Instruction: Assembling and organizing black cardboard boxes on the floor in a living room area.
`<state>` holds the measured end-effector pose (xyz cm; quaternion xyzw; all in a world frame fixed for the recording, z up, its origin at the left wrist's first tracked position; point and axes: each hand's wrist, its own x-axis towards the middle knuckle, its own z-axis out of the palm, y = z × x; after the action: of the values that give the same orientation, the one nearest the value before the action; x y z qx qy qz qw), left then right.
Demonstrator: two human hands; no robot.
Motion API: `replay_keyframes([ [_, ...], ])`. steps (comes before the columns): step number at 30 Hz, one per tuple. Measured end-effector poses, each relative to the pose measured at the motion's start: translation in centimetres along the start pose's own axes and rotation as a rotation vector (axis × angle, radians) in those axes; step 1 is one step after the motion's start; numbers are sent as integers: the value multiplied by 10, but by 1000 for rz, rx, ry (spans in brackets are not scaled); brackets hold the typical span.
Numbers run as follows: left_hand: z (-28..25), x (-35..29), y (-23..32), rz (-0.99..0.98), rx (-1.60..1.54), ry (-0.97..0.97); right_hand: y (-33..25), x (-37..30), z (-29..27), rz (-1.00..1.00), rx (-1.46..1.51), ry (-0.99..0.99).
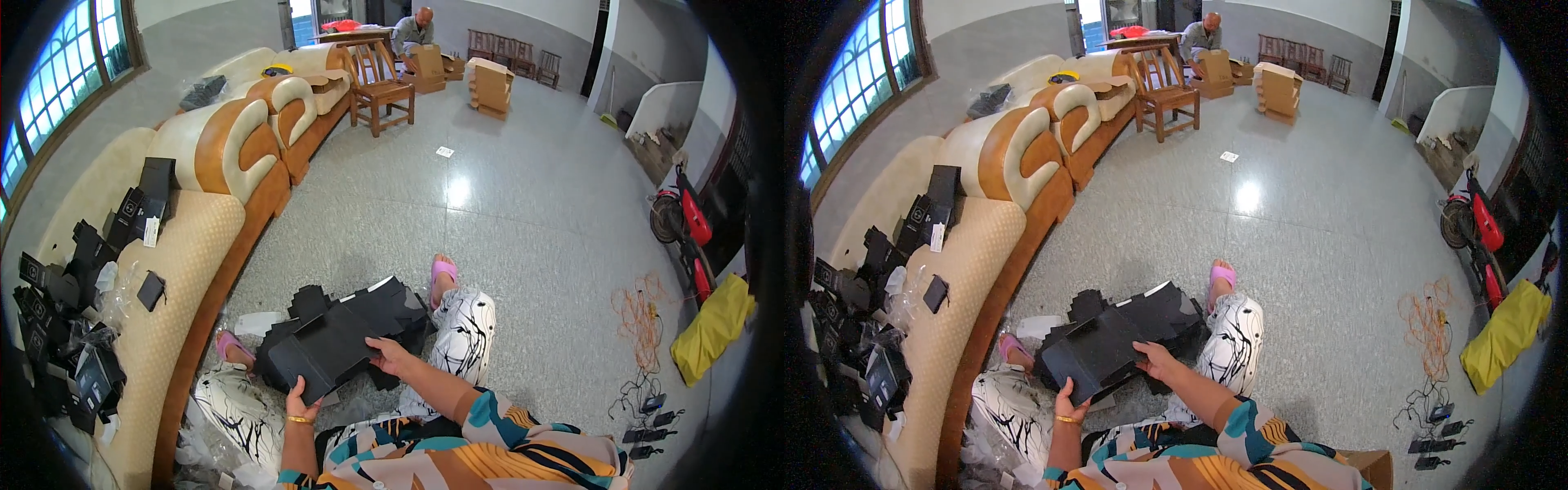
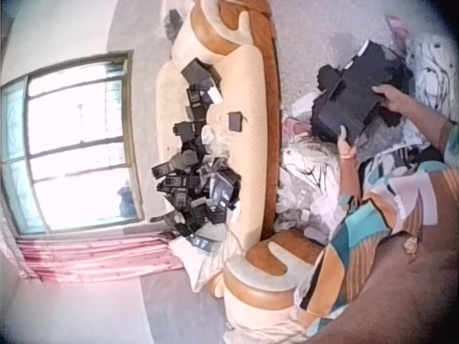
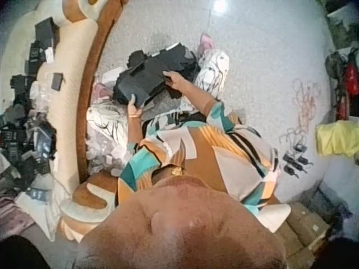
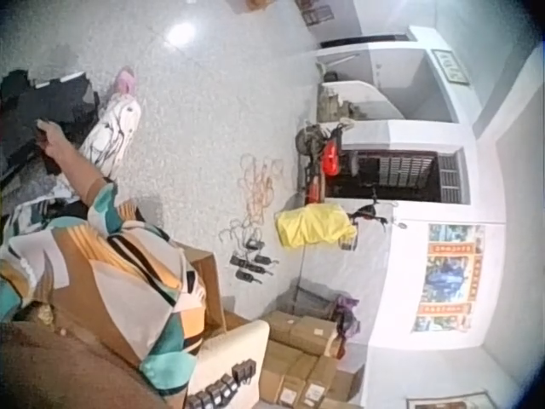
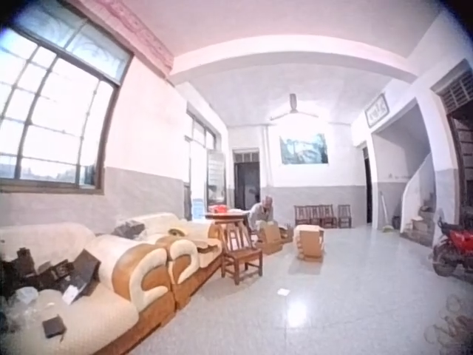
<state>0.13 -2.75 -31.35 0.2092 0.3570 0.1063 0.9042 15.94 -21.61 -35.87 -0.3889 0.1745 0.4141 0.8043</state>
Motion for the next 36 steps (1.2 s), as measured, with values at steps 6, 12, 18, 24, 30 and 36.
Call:
replay_keyframes([
  [6, -13, -3, -7, 23, 275, -95, 13, -29, 23, 80, 216, 129],
  [12, 2, -17, -4, 25, 193, -259, 5, -38, 42, 83, 353, -145],
  [18, 16, -9, -8, -54, 140, -245, -18, -45, 47, 84, 425, -259],
  [24, -27, 24, -4, -68, 38, -316, -17, -29, 40, -33, 349, -145],
  [30, -1, 19, 21, 812, 820, 24, -17, -28, 30, -240, -49, -108],
  [36, 42, 15, 30, 909, 1615, -58, -26, -55, 41, -113, -217, -151],
])
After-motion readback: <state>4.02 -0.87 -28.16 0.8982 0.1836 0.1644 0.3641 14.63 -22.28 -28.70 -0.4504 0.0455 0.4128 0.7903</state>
